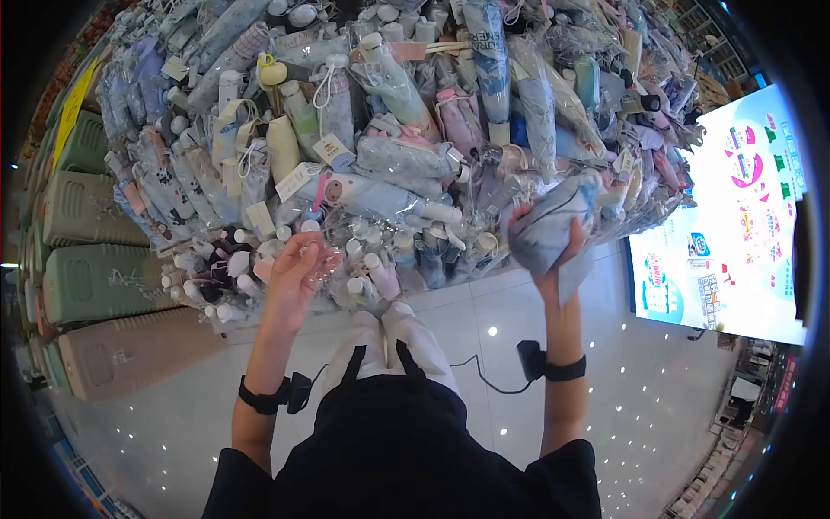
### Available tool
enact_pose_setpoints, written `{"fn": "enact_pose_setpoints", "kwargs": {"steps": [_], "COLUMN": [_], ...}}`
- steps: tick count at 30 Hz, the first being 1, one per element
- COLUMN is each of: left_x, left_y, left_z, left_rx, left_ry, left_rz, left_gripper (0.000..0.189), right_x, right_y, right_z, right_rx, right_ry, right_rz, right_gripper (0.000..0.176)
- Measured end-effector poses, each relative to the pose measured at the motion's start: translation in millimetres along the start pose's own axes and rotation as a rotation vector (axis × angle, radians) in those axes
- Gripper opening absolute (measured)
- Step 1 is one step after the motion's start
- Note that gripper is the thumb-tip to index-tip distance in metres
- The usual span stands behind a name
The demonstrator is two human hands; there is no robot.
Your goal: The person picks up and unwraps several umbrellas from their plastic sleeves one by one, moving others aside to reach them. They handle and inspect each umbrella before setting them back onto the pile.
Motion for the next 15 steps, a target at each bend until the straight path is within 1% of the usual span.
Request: {"fn": "enact_pose_setpoints", "kwargs": {"steps": [1,3,4,7,8,11,15], "left_x": [1.6,6.8,9.9,15.0,14.2,8.9,4.3], "left_y": [-0.3,-1.8,-0.8,2.9,4.9,14.2,24.4], "left_z": [5.0,15.6,19.0,26.1,27.9,26.1,20.3], "left_rx": [0.002,0.008,-0.005,-0.034,-0.038,-0.034,-0.039], "left_ry": [0.025,0.072,0.085,0.110,0.110,0.084,0.064], "left_rz": [0.009,0.026,0.025,0.028,0.031,0.037,0.061], "left_gripper": [0.018,0.015,0.014,0.012,0.011,0.011,0.010], "right_x": [7.9,48.4,55.0,77.9,74.8,82.1,99.4], "right_y": [7.3,14.6,14.8,14.2,10.6,1.9,-2.0], "right_z": [-12.0,-32.1,-41.0,-39.3,-35.5,-17.5,-29.7], "right_rx": [0.029,0.092,0.106,-0.036,-0.070,-0.088,-0.020], "right_ry": [0.082,0.122,0.114,0.281,0.308,0.372,0.447], "right_rz": [-0.020,0.064,0.065,0.005,0.032,0.148,0.173], "right_gripper": [0.070,0.080,0.088,0.092,0.092,0.090,0.084]}}
Point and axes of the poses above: each hand's wrist, its own y-axis away from the middle knuckle, its own x-axis out of the palm, z = x × y, the point moved 8 cm from there along -y, towards the middle knuckle, and after that the axes turned 3 degrees about z, right-handed, at the moved point
